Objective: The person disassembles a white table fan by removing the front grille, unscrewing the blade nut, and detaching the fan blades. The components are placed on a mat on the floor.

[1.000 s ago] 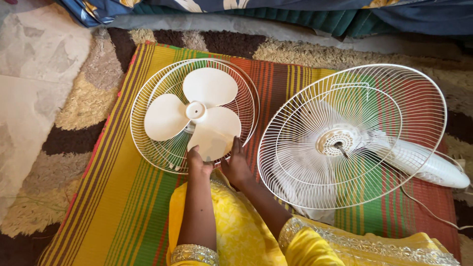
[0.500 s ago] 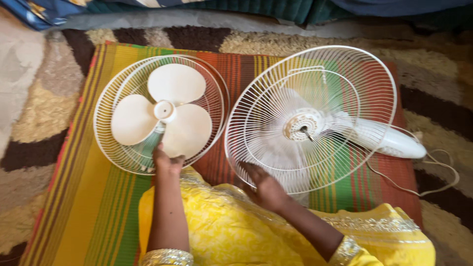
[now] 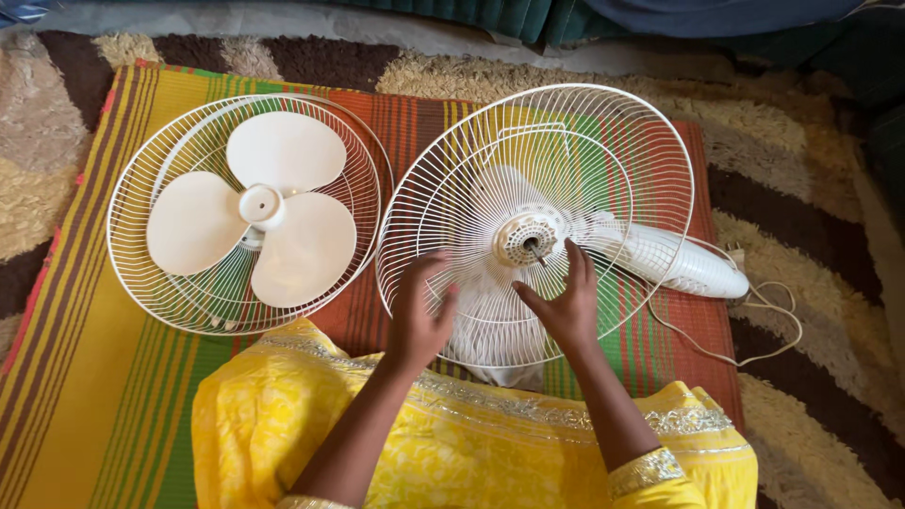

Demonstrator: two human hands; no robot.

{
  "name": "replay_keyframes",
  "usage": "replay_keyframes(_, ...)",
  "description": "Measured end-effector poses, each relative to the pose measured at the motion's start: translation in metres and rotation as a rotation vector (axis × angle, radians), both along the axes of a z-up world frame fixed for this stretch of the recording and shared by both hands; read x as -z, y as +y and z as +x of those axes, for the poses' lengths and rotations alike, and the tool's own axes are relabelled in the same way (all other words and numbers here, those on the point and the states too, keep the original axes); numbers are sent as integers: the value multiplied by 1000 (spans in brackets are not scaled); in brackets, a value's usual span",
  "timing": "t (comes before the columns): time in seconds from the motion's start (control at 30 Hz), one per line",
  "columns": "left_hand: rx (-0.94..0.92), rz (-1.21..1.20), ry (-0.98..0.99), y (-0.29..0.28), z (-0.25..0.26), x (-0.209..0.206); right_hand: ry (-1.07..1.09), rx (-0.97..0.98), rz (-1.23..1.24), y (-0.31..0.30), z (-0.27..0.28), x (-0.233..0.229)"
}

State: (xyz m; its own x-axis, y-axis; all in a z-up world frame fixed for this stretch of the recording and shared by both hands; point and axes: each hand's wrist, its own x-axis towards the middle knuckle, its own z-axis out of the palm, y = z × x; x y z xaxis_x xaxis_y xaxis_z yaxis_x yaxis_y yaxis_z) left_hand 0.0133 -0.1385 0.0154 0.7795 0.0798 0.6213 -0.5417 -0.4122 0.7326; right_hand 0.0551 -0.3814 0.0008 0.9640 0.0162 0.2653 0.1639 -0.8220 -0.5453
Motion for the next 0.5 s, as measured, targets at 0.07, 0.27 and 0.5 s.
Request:
replay_keyframes(0.07,58,241,-3,-20,18,7,-56,-7,-4,5,8,6)
replay_keyframes(0.27,69,819,180,-47,63,-4,-292,-46,-86,14,35,15)
replay_keyframes(0.5,110,796,449,-58,97,2,-258,-35,-126,18,42,12)
